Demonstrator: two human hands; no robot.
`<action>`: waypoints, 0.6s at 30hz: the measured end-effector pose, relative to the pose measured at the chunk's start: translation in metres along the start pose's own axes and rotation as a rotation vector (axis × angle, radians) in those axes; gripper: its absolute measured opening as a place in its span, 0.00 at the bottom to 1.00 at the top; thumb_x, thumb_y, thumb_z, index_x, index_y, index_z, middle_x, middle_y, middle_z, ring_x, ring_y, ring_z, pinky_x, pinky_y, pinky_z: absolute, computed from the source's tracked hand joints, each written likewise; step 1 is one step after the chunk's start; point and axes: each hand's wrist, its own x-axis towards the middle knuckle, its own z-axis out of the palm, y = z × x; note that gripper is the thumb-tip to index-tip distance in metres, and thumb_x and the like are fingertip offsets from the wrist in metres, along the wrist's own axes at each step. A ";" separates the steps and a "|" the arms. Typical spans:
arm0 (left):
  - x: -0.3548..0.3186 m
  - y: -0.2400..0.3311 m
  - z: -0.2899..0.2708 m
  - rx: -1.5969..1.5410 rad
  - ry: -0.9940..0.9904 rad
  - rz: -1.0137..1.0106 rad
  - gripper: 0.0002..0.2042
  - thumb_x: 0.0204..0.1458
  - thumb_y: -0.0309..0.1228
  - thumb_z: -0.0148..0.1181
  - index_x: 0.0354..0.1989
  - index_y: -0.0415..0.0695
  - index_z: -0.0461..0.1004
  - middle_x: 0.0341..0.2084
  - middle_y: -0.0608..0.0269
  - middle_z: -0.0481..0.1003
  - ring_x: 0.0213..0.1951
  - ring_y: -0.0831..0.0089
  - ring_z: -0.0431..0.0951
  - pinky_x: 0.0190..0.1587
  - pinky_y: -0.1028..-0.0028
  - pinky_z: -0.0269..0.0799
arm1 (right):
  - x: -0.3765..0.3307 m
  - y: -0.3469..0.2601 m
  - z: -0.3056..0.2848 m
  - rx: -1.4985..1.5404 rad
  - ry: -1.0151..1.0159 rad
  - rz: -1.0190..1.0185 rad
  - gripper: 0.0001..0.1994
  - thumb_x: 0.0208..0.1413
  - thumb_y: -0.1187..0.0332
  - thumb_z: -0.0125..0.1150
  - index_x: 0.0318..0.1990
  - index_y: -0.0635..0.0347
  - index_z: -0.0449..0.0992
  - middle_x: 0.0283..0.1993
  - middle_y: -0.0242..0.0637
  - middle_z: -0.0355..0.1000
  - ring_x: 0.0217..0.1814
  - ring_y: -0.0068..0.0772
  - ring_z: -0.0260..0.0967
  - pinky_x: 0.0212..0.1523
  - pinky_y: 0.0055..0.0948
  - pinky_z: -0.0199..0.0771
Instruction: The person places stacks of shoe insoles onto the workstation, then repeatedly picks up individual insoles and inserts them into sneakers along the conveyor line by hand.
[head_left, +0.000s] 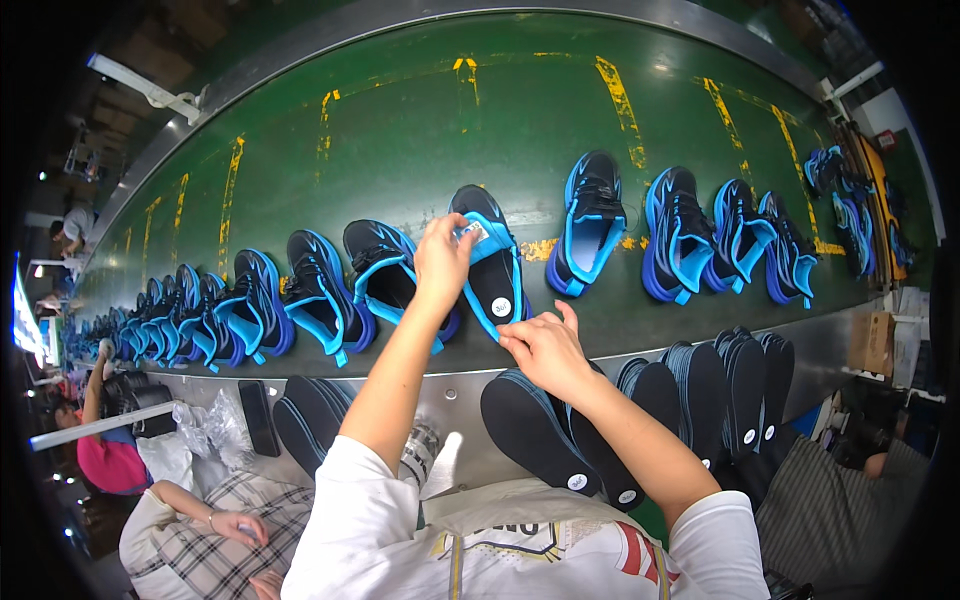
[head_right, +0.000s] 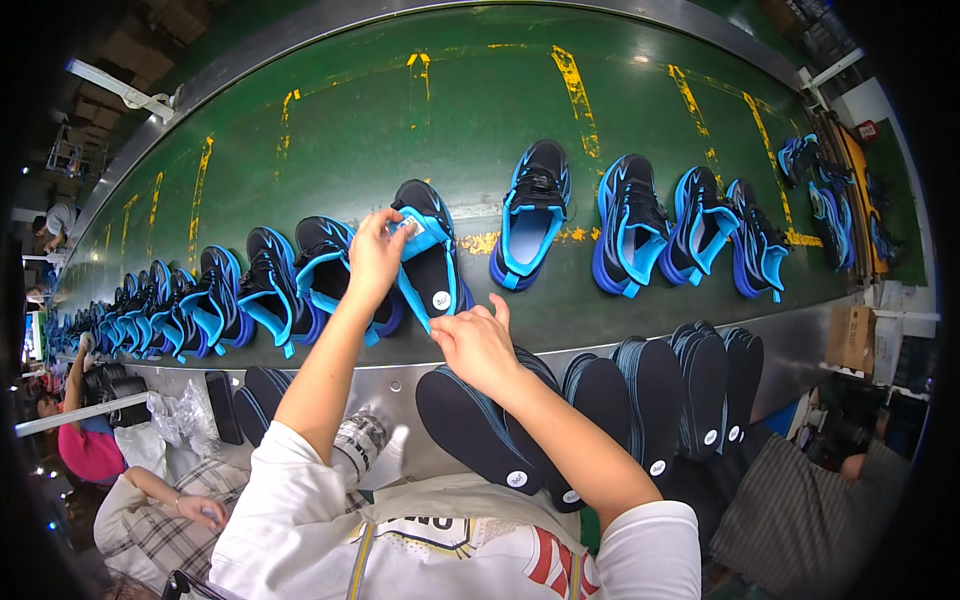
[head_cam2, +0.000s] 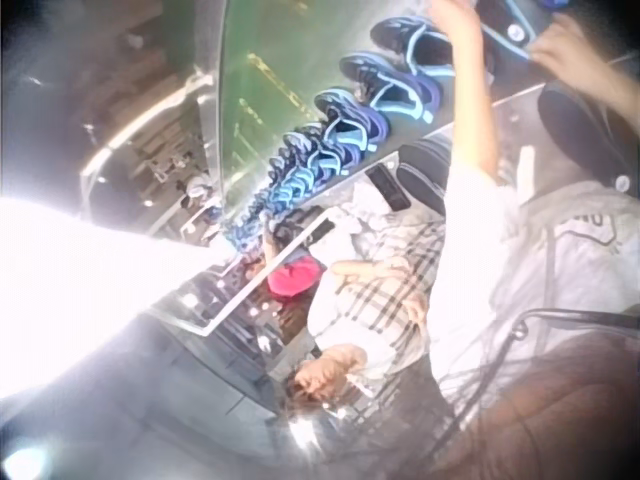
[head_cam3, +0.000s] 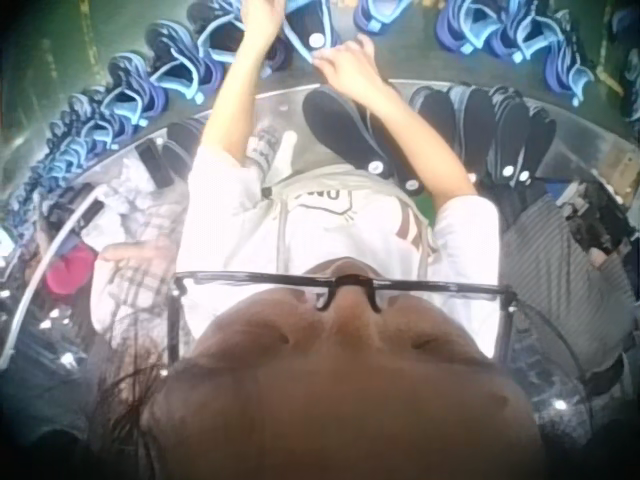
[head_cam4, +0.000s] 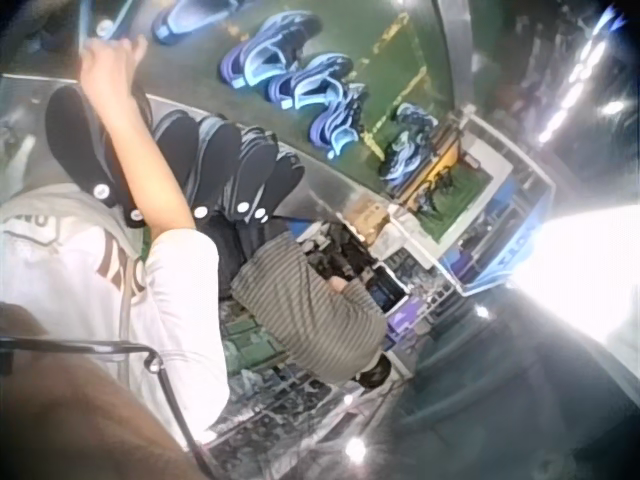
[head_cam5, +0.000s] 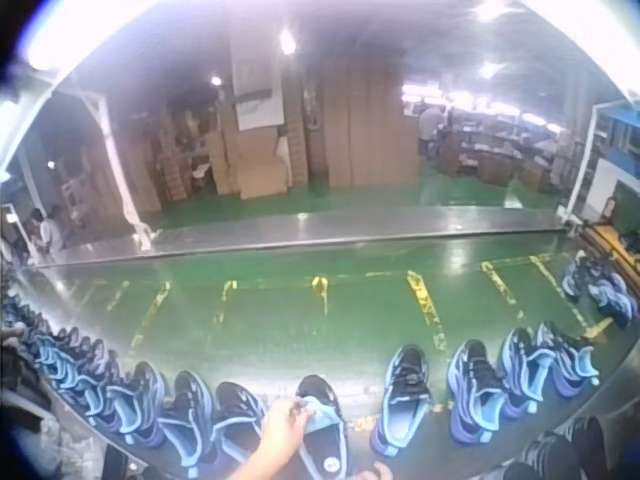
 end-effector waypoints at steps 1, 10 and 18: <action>0.005 -0.003 -0.001 -0.010 -0.001 0.016 0.10 0.42 0.31 0.59 0.32 0.41 0.70 0.21 0.57 0.67 0.24 0.64 0.69 0.29 0.70 0.65 | -0.002 0.000 0.000 0.001 0.006 -0.002 0.07 0.47 0.65 0.55 0.33 0.53 0.76 0.26 0.33 0.72 0.38 0.33 0.65 0.56 0.45 0.43; -0.002 0.003 -0.012 0.395 -0.388 0.341 0.10 0.50 0.33 0.47 0.26 0.39 0.64 0.25 0.49 0.70 0.30 0.52 0.71 0.30 0.60 0.67 | -0.062 0.012 -0.047 -0.069 0.120 -0.001 0.10 0.47 0.64 0.54 0.37 0.55 0.73 0.42 0.34 0.67 0.47 0.34 0.62 0.57 0.46 0.42; -0.051 0.021 -0.098 -0.804 -0.410 -0.222 0.09 0.53 0.35 0.47 0.33 0.43 0.70 0.14 0.77 0.59 0.16 0.89 0.54 0.18 0.86 0.48 | -0.138 0.015 -0.068 -0.086 0.195 0.141 0.10 0.46 0.66 0.56 0.35 0.59 0.73 0.41 0.35 0.68 0.46 0.34 0.63 0.57 0.41 0.44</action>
